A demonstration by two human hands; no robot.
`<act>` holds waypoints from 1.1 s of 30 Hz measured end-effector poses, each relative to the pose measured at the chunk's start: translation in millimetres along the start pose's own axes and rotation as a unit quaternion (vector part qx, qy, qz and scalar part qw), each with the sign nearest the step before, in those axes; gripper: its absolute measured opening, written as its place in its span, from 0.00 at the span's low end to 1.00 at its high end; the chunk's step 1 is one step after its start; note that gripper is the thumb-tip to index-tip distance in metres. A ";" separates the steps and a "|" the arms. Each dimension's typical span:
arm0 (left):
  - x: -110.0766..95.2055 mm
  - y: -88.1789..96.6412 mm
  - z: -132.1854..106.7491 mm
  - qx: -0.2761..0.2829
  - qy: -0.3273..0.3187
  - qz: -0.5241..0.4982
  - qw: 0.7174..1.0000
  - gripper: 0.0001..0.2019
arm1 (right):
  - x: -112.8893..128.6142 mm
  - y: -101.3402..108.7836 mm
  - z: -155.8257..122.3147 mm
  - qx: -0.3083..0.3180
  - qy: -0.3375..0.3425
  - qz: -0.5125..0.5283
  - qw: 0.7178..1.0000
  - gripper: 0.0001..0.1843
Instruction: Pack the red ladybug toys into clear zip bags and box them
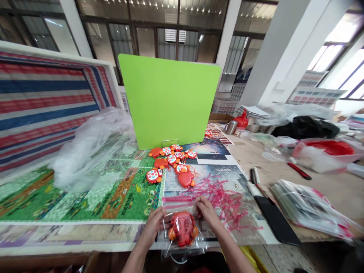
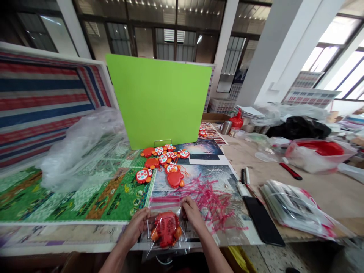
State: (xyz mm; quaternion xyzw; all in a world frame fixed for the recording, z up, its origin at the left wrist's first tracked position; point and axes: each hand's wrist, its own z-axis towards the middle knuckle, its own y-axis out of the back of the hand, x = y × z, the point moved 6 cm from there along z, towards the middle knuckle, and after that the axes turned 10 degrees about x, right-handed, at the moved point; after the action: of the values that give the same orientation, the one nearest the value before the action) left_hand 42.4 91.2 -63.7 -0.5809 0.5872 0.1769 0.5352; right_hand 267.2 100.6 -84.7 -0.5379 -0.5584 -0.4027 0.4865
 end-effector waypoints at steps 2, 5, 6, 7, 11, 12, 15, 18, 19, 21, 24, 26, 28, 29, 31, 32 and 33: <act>1.3 4.4 3.3 -0.019 -0.025 0.048 0.998 0.24 | 1.8 -3.5 0.4 0.003 0.019 -0.018 1.000 0.13; 4.8 10.5 8.3 -0.051 -0.072 0.088 0.992 0.28 | 1.7 -13.8 0.8 0.055 0.066 -0.034 0.996 0.19; 7.2 11.4 9.3 -0.054 -0.078 0.080 0.992 0.28 | -0.2 -15.7 1.1 0.067 0.074 -0.031 0.995 0.21; 10.0 11.5 10.0 -0.053 -0.079 0.065 0.993 0.28 | -2.4 -16.3 1.9 0.073 0.076 -0.028 0.994 0.22; 15.8 11.4 9.3 -0.055 -0.074 0.021 0.995 0.28 | 1.8 -4.5 16.0 0.049 0.087 -0.091 0.991 0.23; 16.3 12.1 9.5 -0.056 -0.072 0.021 0.996 0.29 | 9.3 1.6 22.9 0.025 0.102 -0.133 0.986 0.23; 19.3 16.0 12.8 -0.054 -0.053 0.029 0.997 0.32 | 43.5 15.6 50.0 -0.054 0.159 -0.301 0.939 0.24; 21.5 20.3 17.0 -0.052 -0.046 0.034 0.997 0.32 | 65.9 15.5 85.5 -0.086 0.124 -0.458 0.876 0.34; 21.5 21.1 17.8 -0.051 -0.049 0.037 0.997 0.32 | 67.2 13.4 97.1 -0.083 0.087 -0.494 0.861 0.39; 21.0 21.2 18.4 -0.049 -0.051 0.040 0.997 0.31 | 62.7 5.8 115.7 -0.053 0.016 -0.541 0.839 0.46; 19.7 19.0 17.3 -0.043 -0.047 0.044 0.997 0.31 | 52.9 -9.5 127.3 -0.015 -0.027 -0.575 0.817 0.51; 18.7 17.4 16.3 -0.040 -0.043 0.044 0.997 0.31 | 52.6 -17.9 126.3 -0.027 -0.012 -0.593 0.805 0.50; 17.8 16.1 15.5 -0.039 -0.041 0.043 0.997 0.32 | 57.0 -24.9 122.1 -0.045 0.019 -0.602 0.797 0.48; 17.3 15.7 15.3 -0.039 -0.042 0.044 0.997 0.32 | 60.4 -27.3 119.7 -0.051 0.036 -0.595 0.801 0.47; 16.5 14.7 15.0 -0.038 -0.045 0.045 0.997 0.32 | 69.2 -26.4 114.5 -0.073 0.067 -0.529 0.843 0.47; 16.2 14.3 14.9 -0.038 -0.046 0.045 0.997 0.31 | 73.7 -22.9 111.3 -0.084 0.082 -0.458 0.881 0.47; 15.9 14.0 14.8 -0.038 -0.047 0.045 0.997 0.31 | 77.2 -18.0 107.5 -0.091 0.094 -0.357 0.925 0.47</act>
State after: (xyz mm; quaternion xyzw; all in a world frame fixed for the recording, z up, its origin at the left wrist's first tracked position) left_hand 40.3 99.3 -88.1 -0.5648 0.5798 0.2501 0.5314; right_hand 241.5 219.6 -29.7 -0.3045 -0.6260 -0.6476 0.3100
